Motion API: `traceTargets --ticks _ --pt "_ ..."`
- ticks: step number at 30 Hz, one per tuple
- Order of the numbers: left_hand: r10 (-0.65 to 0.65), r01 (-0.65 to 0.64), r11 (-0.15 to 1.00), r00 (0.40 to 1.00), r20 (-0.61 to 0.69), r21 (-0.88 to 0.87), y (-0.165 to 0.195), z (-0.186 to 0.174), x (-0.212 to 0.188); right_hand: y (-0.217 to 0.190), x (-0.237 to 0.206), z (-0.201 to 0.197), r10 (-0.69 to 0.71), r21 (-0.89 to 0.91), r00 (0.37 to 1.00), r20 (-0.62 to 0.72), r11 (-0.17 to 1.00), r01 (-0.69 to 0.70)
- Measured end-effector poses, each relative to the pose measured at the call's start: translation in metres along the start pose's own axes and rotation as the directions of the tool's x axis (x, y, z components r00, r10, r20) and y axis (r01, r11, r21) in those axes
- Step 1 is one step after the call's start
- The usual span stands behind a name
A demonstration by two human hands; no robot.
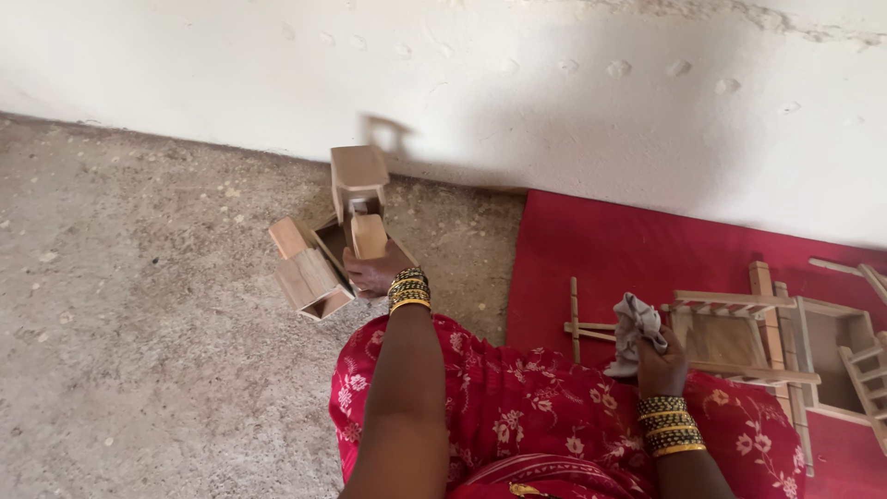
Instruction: The person sits on the floor and wipes small wooden toy furniture pieces, including boxes, chairs, and loose slats, one at a time with a cloth, turning each piece to wipe its surfaces and setting wiped pieces aside on the mat.
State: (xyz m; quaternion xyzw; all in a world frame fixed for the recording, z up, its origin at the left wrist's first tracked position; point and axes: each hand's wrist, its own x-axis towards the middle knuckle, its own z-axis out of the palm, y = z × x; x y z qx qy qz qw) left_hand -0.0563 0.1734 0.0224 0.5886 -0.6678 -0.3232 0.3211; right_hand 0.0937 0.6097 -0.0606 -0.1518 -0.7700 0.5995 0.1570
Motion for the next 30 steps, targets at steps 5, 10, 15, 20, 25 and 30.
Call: traceTargets --ticks 5,10,15,20,25,30 --pt "0.04 -0.049 0.998 0.98 0.193 0.041 -0.002 -0.002 -0.001 -0.008 0.001 -0.004 0.011 0.093 1.0 -0.026 0.996 -0.008" --pt "0.164 -0.189 0.975 0.968 0.189 0.121 0.001 -0.008 -0.006 -0.007 0.001 -0.007 0.0 0.113 0.998 -0.068 0.994 0.008" --pt "0.236 -0.303 0.937 0.917 0.322 0.174 0.009 -0.018 -0.012 0.0 0.006 -0.011 -0.001 0.134 0.996 -0.091 0.991 0.013" --pt "0.232 -0.345 0.904 0.892 0.388 0.252 0.013 -0.016 0.0 0.002 0.007 -0.01 0.043 0.131 0.996 -0.082 0.991 -0.032" --pt "0.303 -0.428 0.859 0.867 0.397 0.28 0.008 -0.011 0.017 -0.001 0.005 -0.007 0.055 0.016 0.996 -0.077 0.998 -0.053" --pt "0.263 -0.366 0.913 0.867 0.423 0.182 0.009 -0.015 0.021 0.001 0.008 -0.005 0.098 -0.004 0.994 -0.042 0.995 -0.098"
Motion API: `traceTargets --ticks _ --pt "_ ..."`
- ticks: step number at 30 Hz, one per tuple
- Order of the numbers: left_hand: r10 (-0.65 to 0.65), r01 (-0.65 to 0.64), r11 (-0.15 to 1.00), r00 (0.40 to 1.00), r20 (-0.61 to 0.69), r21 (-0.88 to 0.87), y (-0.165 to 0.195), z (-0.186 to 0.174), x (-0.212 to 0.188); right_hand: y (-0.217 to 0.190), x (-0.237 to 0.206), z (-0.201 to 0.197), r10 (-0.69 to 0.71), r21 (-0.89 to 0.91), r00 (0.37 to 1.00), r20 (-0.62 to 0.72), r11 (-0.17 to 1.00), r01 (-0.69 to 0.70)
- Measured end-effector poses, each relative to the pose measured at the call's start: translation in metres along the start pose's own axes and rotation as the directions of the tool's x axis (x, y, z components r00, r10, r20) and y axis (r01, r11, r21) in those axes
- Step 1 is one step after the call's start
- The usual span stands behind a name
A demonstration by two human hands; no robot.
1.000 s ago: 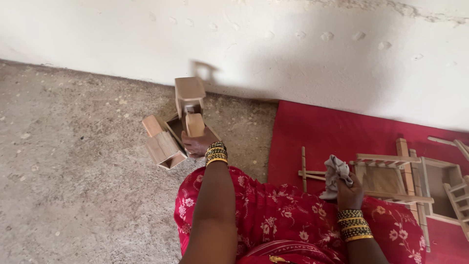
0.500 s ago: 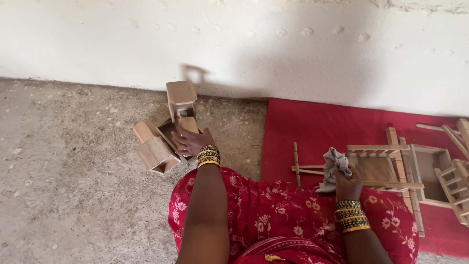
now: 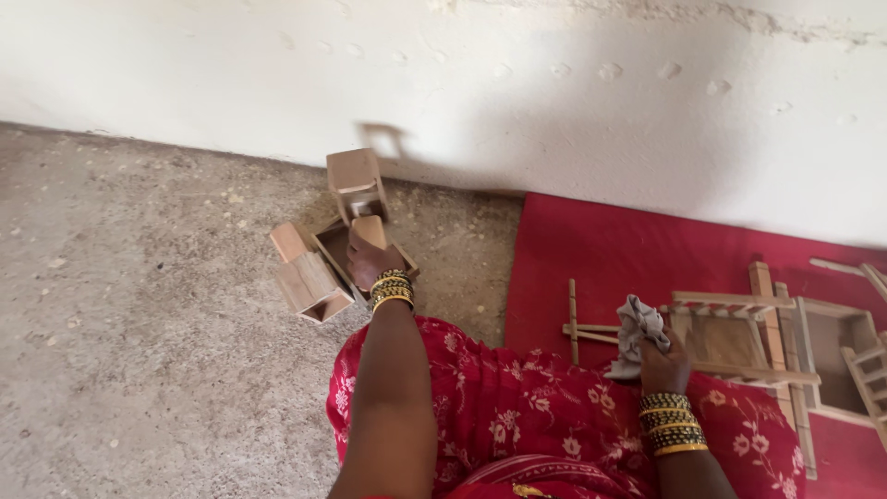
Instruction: The person sits on the floor and wipes small wooden toy furniture pieces, including boxes, chairs, and loose slats, one at a time with a cloth, turning each piece to wipe its surfaces and setting wiped pieces aside on the mat.
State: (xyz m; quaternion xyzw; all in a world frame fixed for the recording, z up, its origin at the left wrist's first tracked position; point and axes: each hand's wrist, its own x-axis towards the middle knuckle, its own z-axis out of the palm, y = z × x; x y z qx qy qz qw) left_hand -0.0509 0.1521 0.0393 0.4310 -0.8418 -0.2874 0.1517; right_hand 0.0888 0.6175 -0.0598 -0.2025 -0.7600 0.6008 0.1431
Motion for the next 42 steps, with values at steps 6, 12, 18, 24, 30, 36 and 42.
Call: traceTargets --ticks 6,12,18,24,30,36,42 --pt "0.034 -0.03 0.949 0.999 0.007 -0.313 0.022 -0.001 -0.018 0.004 0.002 0.004 -0.005 -0.003 1.0 0.016 1.0 0.005" --pt "-0.134 0.46 0.594 0.865 0.483 -0.66 0.052 0.026 -0.046 0.006 0.002 0.007 -0.008 -0.111 1.0 0.011 0.994 0.009" --pt "0.046 -0.052 0.986 0.998 -0.037 -0.16 0.028 0.062 -0.055 0.014 0.004 0.005 -0.021 -0.125 1.0 0.005 0.992 0.021" --pt "0.068 -0.067 0.994 0.998 0.007 -0.085 0.007 0.062 -0.041 0.014 0.004 0.005 -0.014 -0.108 1.0 -0.003 0.994 0.014" --pt "0.068 -0.065 0.997 0.996 -0.062 0.051 0.002 0.049 -0.033 0.008 0.003 -0.001 0.011 -0.094 1.0 -0.015 0.995 -0.013" --pt "0.242 -0.225 0.965 0.961 -0.133 0.134 -0.003 0.051 -0.033 0.005 0.005 -0.003 -0.022 -0.028 0.999 -0.044 0.999 0.02" --pt "0.209 -0.214 0.938 0.977 0.045 0.275 -0.002 0.04 -0.028 -0.021 -0.001 0.008 -0.011 -0.26 0.999 0.043 0.965 0.022"
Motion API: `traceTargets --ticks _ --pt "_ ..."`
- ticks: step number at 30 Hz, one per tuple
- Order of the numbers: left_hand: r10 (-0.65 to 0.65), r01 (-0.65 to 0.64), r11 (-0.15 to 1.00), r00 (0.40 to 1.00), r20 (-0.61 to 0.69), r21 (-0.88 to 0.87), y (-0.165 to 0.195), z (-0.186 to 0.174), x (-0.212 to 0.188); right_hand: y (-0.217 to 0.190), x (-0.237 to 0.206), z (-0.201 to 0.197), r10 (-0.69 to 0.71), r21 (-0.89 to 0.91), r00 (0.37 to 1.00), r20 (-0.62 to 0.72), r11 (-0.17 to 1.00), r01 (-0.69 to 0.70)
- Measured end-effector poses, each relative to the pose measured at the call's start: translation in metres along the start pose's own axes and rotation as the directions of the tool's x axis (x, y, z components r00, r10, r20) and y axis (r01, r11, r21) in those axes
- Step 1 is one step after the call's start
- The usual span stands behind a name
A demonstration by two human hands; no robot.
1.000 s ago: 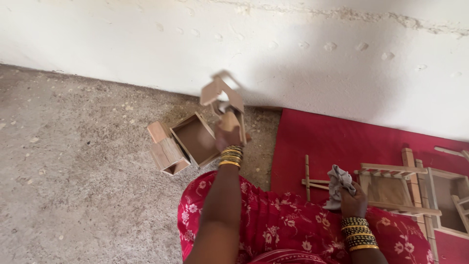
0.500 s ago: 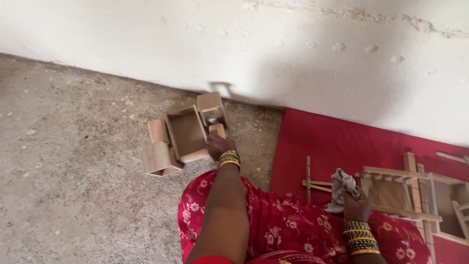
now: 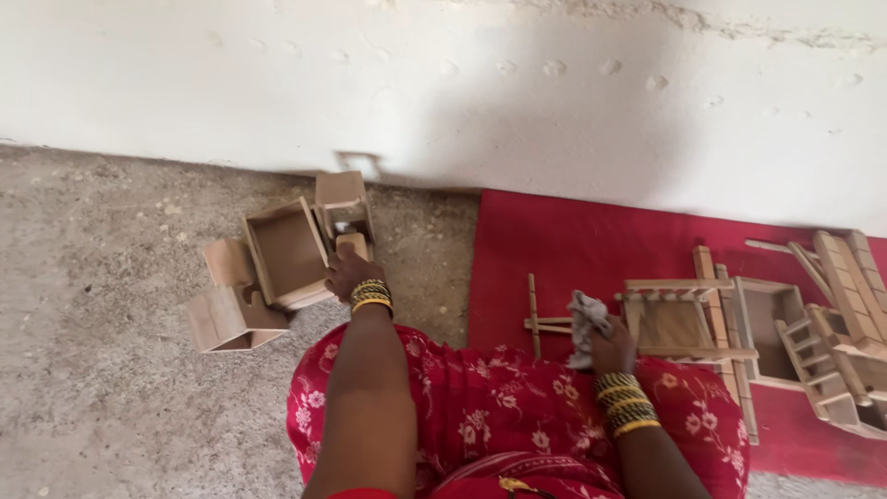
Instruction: The person sits on the floor and wipes small wooden toy furniture pieces, including boxes, chairs, and loose slats, one at a time with a cloth, turning each piece to wipe its surfaces and setting wiped pieces aside on the mat.
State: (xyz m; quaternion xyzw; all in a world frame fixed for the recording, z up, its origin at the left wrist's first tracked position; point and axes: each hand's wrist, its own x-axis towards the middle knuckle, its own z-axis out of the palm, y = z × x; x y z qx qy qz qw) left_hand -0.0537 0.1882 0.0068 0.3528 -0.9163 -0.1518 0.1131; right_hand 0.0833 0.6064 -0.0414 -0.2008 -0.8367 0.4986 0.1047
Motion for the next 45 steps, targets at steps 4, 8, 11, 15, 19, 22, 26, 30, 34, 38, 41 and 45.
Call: traceTargets --ticks 4,8,11,15,19,22,26,30,34,38,41,45 --pt "-0.05 0.054 0.998 0.992 0.115 -0.035 0.001 -0.009 -0.003 -0.034 0.0 0.026 0.29 -0.183 0.917 0.275 0.952 -0.246" --pt "-0.05 0.051 0.999 0.983 0.177 -0.003 0.004 -0.009 -0.009 -0.056 0.003 0.06 0.275 -0.551 0.863 0.423 0.834 0.004" --pt "-0.006 0.011 1.0 0.963 0.27 -0.016 0.015 -0.012 -0.01 -0.069 0.0 0.077 0.303 -0.78 0.839 0.452 0.591 0.207" --pt "0.337 -0.262 0.913 0.917 0.215 -0.312 0.031 -0.01 -0.035 -0.078 0.0 0.082 0.319 -0.84 0.839 0.441 0.475 0.261" --pt "0.538 -0.329 0.719 0.821 0.191 -0.612 0.033 -0.014 -0.101 -0.085 0.005 0.078 0.231 -0.761 0.855 0.464 0.599 0.251" --pt "0.603 -0.262 0.72 0.695 0.392 -0.642 0.022 -0.024 -0.134 -0.086 0.006 0.078 0.288 -0.751 0.84 0.461 0.63 0.196" --pt "0.55 -0.186 0.8 0.608 0.573 -0.57 0.024 -0.026 -0.136 -0.086 0.025 0.065 0.15 -0.562 0.888 0.434 0.816 0.137" --pt "0.542 -0.175 0.817 0.56 0.627 -0.55 0.031 -0.007 -0.132 -0.091 0.084 0.005 -0.374 -0.55 0.864 0.338 0.666 0.504" --pt "0.529 -0.064 0.801 0.541 0.654 -0.595 0.036 0.027 -0.138 -0.085 0.129 -0.099 -0.494 -0.229 0.863 0.109 0.832 0.505" --pt "0.581 0.194 0.662 0.478 0.659 -0.724 0.042 0.049 -0.139 -0.078 0.114 -0.157 -0.311 0.721 0.948 0.068 0.672 0.169" --pt "0.591 0.467 0.48 0.453 0.668 -0.742 0.044 0.043 -0.128 -0.082 0.089 -0.158 -0.423 0.978 0.894 0.15 0.195 -0.072" --pt "0.521 0.705 0.392 0.36 0.774 -0.591 0.041 0.028 -0.116 -0.092 0.067 -0.146 -0.586 0.963 0.782 0.211 -0.011 -0.268"
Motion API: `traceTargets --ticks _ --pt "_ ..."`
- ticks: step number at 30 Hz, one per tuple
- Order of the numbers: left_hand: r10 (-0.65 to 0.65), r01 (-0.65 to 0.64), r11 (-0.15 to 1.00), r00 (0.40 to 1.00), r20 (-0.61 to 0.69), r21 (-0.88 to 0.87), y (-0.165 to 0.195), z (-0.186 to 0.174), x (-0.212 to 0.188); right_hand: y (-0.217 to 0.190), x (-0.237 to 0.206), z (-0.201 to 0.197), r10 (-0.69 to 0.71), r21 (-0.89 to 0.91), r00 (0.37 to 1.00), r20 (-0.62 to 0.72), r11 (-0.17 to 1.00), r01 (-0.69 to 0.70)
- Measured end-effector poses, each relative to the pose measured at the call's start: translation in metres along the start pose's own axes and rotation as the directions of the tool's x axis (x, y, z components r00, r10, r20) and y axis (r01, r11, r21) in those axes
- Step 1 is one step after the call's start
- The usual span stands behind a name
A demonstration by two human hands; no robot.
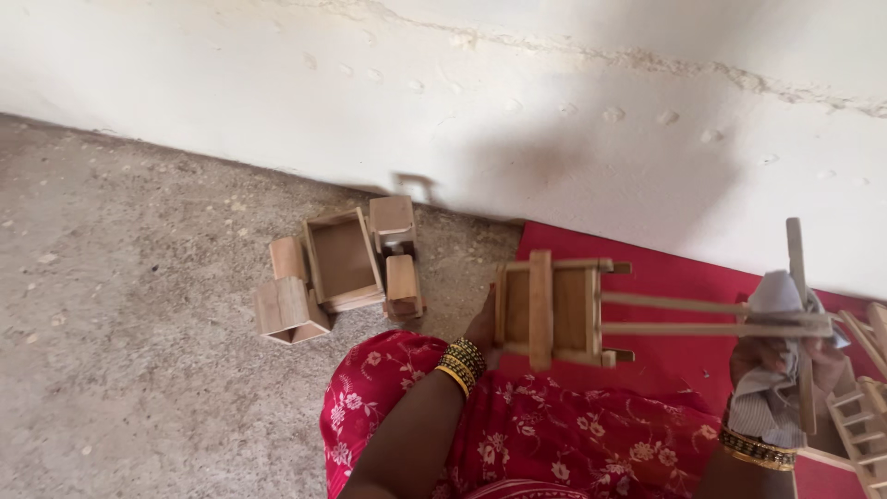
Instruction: The person sits on the floor and wipes small wooden toy furniture pieces, including boxes, chairs, and loose slats, one at a time with a cloth, turning each piece to wipe its surfaces and setting wiped pieces aside on the mat.
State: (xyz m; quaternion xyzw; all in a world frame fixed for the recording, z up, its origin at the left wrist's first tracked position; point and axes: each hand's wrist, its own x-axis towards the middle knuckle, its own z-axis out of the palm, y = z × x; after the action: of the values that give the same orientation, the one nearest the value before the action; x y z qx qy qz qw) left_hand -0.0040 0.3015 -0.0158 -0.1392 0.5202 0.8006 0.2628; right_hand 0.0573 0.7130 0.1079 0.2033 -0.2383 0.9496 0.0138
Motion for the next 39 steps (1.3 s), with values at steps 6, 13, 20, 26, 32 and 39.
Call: traceTargets --ticks 6,13,20,26,32,39 --pt "-0.054 0.06 0.996 0.995 0.087 -0.071 0.0 0.009 -0.007 -0.011 -0.002 -0.034 0.244 0.201 0.965 -0.098 0.954 -0.221" --pt "0.195 -0.193 0.977 0.98 0.021 -0.09 0.003 -0.002 0.007 0.005 -0.038 -0.112 -0.329 -0.791 0.787 -0.522 0.533 -0.302" --pt "0.372 -0.351 0.905 0.927 -0.049 0.24 -0.005 0.001 -0.003 0.048 -0.007 -0.072 -0.763 -0.978 0.632 0.136 -0.207 -0.04" --pt "0.382 -0.378 0.888 0.923 0.04 0.262 -0.016 0.018 -0.01 0.181 0.023 0.016 -0.212 -0.868 0.934 0.287 -0.471 0.16" --pt "0.414 -0.373 0.881 0.906 -0.092 0.292 -0.016 0.012 -0.012 0.237 -0.021 0.056 0.018 -0.75 0.932 0.363 -0.588 0.303" --pt "0.443 -0.391 0.876 0.884 -0.149 0.282 -0.011 0.007 -0.011 0.176 -0.026 0.008 -0.22 -0.877 0.976 0.003 -0.469 -0.102"
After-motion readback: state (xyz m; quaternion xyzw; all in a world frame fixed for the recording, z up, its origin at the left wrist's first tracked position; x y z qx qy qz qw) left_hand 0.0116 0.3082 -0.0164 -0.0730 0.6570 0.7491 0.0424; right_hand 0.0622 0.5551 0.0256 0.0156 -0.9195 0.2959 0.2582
